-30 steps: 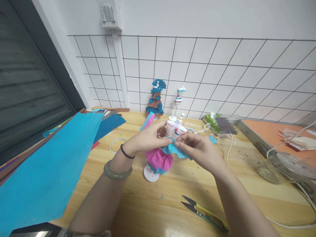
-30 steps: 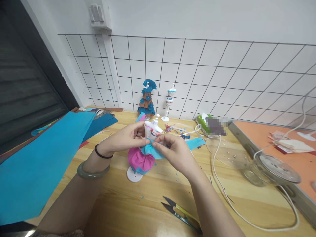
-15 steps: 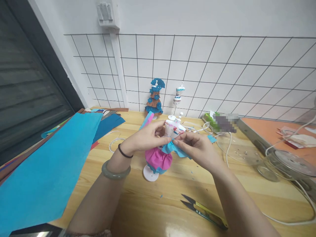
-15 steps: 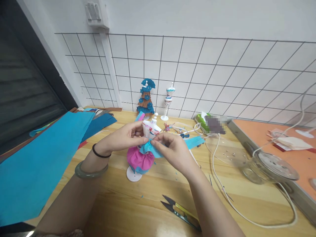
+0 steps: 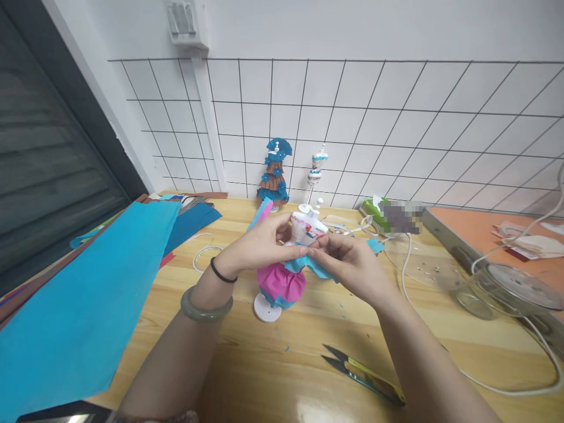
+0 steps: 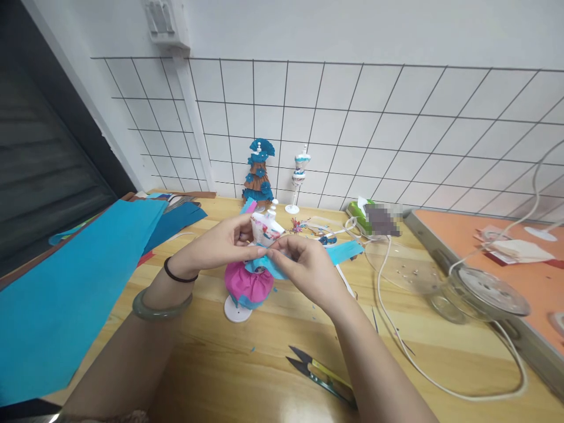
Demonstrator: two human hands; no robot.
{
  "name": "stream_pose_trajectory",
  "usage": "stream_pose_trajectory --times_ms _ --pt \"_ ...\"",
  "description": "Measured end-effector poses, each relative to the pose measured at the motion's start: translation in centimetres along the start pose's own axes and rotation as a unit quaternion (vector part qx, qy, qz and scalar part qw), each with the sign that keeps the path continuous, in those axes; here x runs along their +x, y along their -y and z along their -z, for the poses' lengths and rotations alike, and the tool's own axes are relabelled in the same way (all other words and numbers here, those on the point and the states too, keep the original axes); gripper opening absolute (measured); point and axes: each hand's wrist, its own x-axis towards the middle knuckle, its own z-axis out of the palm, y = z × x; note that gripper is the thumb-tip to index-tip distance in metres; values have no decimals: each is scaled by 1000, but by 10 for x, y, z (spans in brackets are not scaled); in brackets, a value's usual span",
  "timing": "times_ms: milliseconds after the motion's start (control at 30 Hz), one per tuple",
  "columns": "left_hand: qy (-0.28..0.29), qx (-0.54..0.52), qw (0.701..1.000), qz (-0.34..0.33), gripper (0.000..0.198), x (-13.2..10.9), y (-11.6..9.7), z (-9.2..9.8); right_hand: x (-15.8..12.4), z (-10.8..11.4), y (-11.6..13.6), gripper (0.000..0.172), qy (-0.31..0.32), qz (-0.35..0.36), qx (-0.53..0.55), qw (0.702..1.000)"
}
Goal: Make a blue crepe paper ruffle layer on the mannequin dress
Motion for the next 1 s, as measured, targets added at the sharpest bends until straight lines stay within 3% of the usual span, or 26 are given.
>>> stream_pose_trajectory --times_ms 200,400,533,600,700,1000 --pt "-22 -4 1000 3 36 2 4 -2 0 -2 4 23 -26 10 -46 999" --pt "-58 -19 998 21 37 2 3 -2 3 -4 2 25 -91 18 -31 995" --pt "-100 -29 994 13 39 3 5 -1 -1 1 7 16 -133 107 -66 983" --pt "-117 -29 993 13 40 4 6 -1 -5 4 13 13 -121 173 -103 972" --pt "-127 -17 992 18 38 6 7 -1 -8 4 19 22 -93 254 -181 946" --pt "-143 -37 988 46 37 8 1 -6 -5 -5 11 20 -111 380 -342 852"
